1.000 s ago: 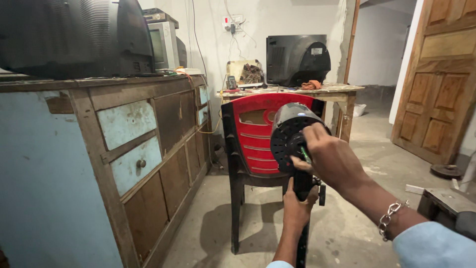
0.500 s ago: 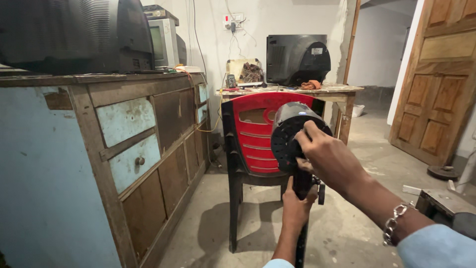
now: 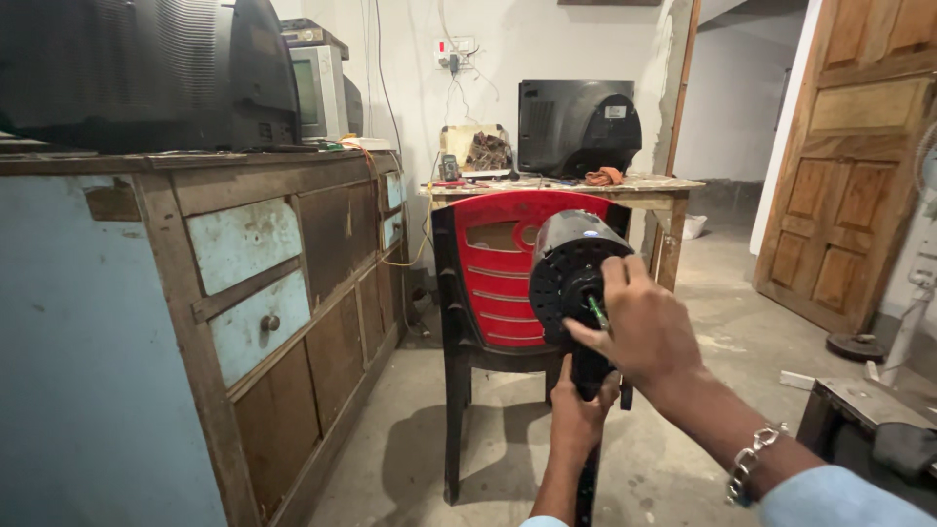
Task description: The person reassembles a pedestal fan. They fit the blade assembly onto the motor shaft, tighten the hub using a screwdriver, attach the front wire guard, secure it with a retaining ring, and finally mount the blades and tighten the center cap by hand.
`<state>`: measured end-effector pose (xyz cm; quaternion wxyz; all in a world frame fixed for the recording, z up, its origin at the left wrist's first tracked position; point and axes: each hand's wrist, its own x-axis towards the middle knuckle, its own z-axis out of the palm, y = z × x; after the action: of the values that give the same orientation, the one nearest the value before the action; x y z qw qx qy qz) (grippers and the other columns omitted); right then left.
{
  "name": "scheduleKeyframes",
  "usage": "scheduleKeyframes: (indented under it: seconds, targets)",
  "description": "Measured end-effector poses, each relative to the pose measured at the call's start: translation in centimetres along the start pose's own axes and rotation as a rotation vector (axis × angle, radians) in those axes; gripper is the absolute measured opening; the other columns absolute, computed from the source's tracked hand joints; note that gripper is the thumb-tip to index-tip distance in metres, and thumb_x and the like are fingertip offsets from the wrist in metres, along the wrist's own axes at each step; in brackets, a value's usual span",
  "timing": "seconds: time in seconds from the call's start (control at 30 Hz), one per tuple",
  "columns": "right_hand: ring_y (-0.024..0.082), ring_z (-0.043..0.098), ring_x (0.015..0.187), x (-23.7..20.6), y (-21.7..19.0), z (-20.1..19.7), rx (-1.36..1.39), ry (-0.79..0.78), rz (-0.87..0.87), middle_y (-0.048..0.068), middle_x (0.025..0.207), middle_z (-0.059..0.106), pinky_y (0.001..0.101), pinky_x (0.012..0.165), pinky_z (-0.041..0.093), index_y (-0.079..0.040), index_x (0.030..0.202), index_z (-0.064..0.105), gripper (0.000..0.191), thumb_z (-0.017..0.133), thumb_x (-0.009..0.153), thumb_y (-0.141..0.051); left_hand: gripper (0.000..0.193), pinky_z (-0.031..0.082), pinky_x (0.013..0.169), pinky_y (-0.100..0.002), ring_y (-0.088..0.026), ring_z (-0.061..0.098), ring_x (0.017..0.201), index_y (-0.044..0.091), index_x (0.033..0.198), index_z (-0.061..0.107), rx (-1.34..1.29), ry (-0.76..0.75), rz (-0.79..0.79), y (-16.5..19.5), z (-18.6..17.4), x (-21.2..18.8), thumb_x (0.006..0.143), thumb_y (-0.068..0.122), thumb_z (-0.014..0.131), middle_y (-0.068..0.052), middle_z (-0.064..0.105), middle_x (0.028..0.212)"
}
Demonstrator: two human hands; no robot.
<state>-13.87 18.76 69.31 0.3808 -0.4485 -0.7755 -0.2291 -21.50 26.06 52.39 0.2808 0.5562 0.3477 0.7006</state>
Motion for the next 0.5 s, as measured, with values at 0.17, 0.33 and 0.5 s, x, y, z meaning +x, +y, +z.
scheduleKeyframes:
  seconds: [0.17, 0.33, 0.5]
  targets:
    - [0.034, 0.065, 0.106, 0.5, 1.3, -1.0, -0.142, 0.01, -0.419, 0.018, 0.112, 0.058, 0.0416, 0.088, 0.058, 0.004, 0.116, 0.06, 0.062, 0.086, 0.063, -0.015, 0.05, 0.057, 0.073, -0.034, -0.019, 0.07, 0.077, 0.005, 0.12, 0.063, -0.014, -0.008, 0.063, -0.7, -0.1, 0.1, 0.084, 0.035, 0.081, -0.01, 0.076, 0.09]
    - [0.034, 0.069, 0.093, 1.2, 1.9, -0.1, -0.071, -0.017, -0.308, 0.019, 0.102, 0.06, 0.0414, 0.08, 0.062, 0.007, 0.097, 0.06, 0.051, 0.087, 0.071, -0.028, 0.045, 0.057, 0.074, -0.033, -0.017, 0.072, 0.08, 0.007, 0.118, 0.063, -0.008, -0.005, 0.035, -0.8, -0.1, 0.0, 0.085, 0.032, 0.08, -0.009, 0.076, 0.092]
    - [0.036, 0.071, 0.083, 0.6, 0.5, 1.2, 0.097, 0.12, 0.138, 0.019, 0.091, 0.065, 0.0465, 0.073, 0.06, 0.005, 0.087, 0.065, 0.06, 0.086, 0.074, -0.05, 0.036, 0.057, 0.071, -0.033, -0.017, 0.072, 0.077, 0.006, 0.115, 0.066, -0.044, 0.023, 0.002, -0.1, 0.0, 0.0, 0.085, 0.023, 0.076, -0.009, 0.077, 0.09]
